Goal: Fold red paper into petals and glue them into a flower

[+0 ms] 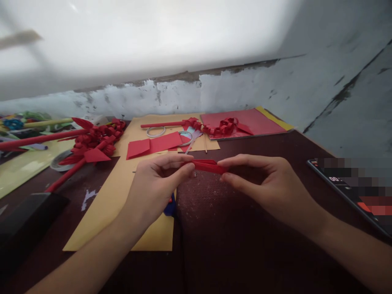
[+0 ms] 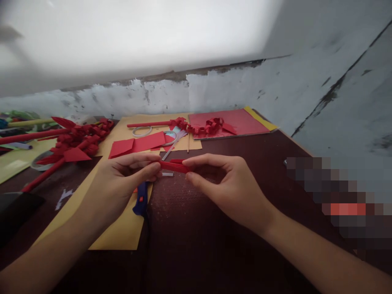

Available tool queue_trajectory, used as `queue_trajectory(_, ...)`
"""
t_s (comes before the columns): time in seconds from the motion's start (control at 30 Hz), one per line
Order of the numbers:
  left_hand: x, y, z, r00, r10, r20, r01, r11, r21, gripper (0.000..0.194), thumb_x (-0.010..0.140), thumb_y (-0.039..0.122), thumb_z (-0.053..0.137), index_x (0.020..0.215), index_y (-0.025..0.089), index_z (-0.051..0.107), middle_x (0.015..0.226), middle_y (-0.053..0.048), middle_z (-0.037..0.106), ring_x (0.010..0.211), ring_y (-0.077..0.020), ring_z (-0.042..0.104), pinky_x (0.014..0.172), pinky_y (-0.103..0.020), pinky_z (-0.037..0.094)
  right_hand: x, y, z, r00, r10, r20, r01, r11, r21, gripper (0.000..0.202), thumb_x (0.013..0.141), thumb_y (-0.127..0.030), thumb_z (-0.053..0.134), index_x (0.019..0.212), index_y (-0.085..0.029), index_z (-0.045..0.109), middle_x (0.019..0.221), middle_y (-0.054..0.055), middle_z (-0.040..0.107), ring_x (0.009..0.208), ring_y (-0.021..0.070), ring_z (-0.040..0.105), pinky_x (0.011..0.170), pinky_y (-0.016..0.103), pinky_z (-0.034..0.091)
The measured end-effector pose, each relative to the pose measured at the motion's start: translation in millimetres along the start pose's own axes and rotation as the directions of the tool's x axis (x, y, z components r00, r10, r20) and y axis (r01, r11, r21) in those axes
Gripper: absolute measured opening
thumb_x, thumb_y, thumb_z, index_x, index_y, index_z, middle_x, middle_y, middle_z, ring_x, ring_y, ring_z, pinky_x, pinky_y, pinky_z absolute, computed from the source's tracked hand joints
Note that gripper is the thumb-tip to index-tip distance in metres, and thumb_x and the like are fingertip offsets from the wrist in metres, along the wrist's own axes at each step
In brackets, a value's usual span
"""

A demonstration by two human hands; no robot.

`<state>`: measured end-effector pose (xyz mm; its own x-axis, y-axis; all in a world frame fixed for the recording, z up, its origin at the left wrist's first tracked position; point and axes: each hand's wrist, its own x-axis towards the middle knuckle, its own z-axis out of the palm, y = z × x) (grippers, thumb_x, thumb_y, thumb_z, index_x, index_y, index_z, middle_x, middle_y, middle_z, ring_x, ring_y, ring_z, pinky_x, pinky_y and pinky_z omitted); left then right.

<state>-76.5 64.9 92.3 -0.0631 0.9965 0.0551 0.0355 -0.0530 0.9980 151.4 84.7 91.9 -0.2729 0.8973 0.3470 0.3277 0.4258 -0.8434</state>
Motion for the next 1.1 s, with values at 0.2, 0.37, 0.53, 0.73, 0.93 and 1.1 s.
queue_trajectory(0.2, -0.3, 0.9, 1.0, 0.999, 0.029, -0.014, -0.029, 0.999, 0.025, 0.010, 0.084, 0.026, 0.089, 0.093, 0.023, 0.086, 0.079, 0.002, 0.084, 0.070, -0.0090, 0.075, 0.065, -0.012, 0.057, -0.8, 0.8, -0.7, 0.998, -0.018, -0.065, 0.016, 0.999, -0.042, 0.015, 0.090, -0.027, 0.080, 0.104, -0.029, 0.085, 0.098, -0.003, 0.085, 0.092, 0.0173, 0.079, 0.084, 0.025, 0.064)
queue_trajectory(0.37, 0.5, -1.6, 0.0, 0.999, 0.034, -0.031, -0.036, 0.998, -0.052, 0.014, 0.083, 0.025, 0.090, 0.095, 0.022, 0.085, 0.081, 0.000, 0.085, 0.073, -0.0109, 0.079, 0.069, -0.012, 0.061, 0.2, 1.4, 1.2, 0.991, -0.018, -0.131, 0.012, 0.999, -0.045, 0.015, 0.090, -0.028, 0.080, 0.104, -0.029, 0.085, 0.101, -0.003, 0.085, 0.093, 0.0162, 0.078, 0.083, 0.023, 0.063)
queue_trajectory(0.53, -0.3, -0.3, 2.5, 0.993, 0.088, -0.080, -0.090, 0.996, -0.018, 0.008, 0.081, 0.018, 0.089, 0.086, 0.021, 0.083, 0.077, 0.002, 0.084, 0.070, -0.0096, 0.080, 0.067, -0.009, 0.061, 0.7, 3.0, 1.2, 0.986, 0.008, -0.169, -0.013, 0.999, -0.029, 0.014, 0.087, -0.029, 0.082, 0.101, -0.028, 0.085, 0.100, -0.002, 0.086, 0.092, 0.0166, 0.080, 0.083, 0.023, 0.064)
queue_trajectory(0.73, -4.6, -1.3, 4.7, 0.939, 0.307, -0.152, -0.261, 0.929, 0.264, 0.014, 0.081, 0.012, 0.087, 0.087, 0.025, 0.084, 0.075, 0.008, 0.083, 0.068, -0.0057, 0.078, 0.066, -0.005, 0.059, 0.7, 3.4, 0.7, 0.984, 0.048, -0.172, -0.047, 0.999, 0.007, 0.016, 0.085, -0.030, 0.084, 0.101, -0.028, 0.086, 0.100, -0.001, 0.086, 0.090, 0.0178, 0.081, 0.079, 0.024, 0.066)
queue_trajectory(0.93, -6.4, -4.0, 3.4, 0.909, 0.388, -0.155, -0.298, 0.862, 0.410, 0.013, 0.081, 0.014, 0.087, 0.088, 0.025, 0.084, 0.074, 0.008, 0.082, 0.065, -0.0054, 0.077, 0.064, -0.005, 0.058, 0.8, 4.5, 0.6, 0.984, 0.044, -0.171, -0.040, 0.999, 0.031, 0.017, 0.085, -0.032, 0.085, 0.102, -0.029, 0.086, 0.102, 0.001, 0.086, 0.090, 0.0213, 0.081, 0.080, 0.030, 0.067)
queue_trajectory(1.1, -4.9, -4.2, 3.9, 0.907, 0.385, -0.169, -0.296, 0.871, 0.393, 0.013, 0.082, 0.015, 0.086, 0.088, 0.026, 0.084, 0.076, 0.009, 0.083, 0.066, -0.0057, 0.077, 0.064, -0.007, 0.059, -0.9, 4.1, 0.4, 0.987, 0.030, -0.157, -0.025, 0.999, 0.029, 0.015, 0.086, -0.030, 0.083, 0.102, -0.029, 0.086, 0.101, 0.001, 0.086, 0.091, 0.0202, 0.080, 0.080, 0.029, 0.066)
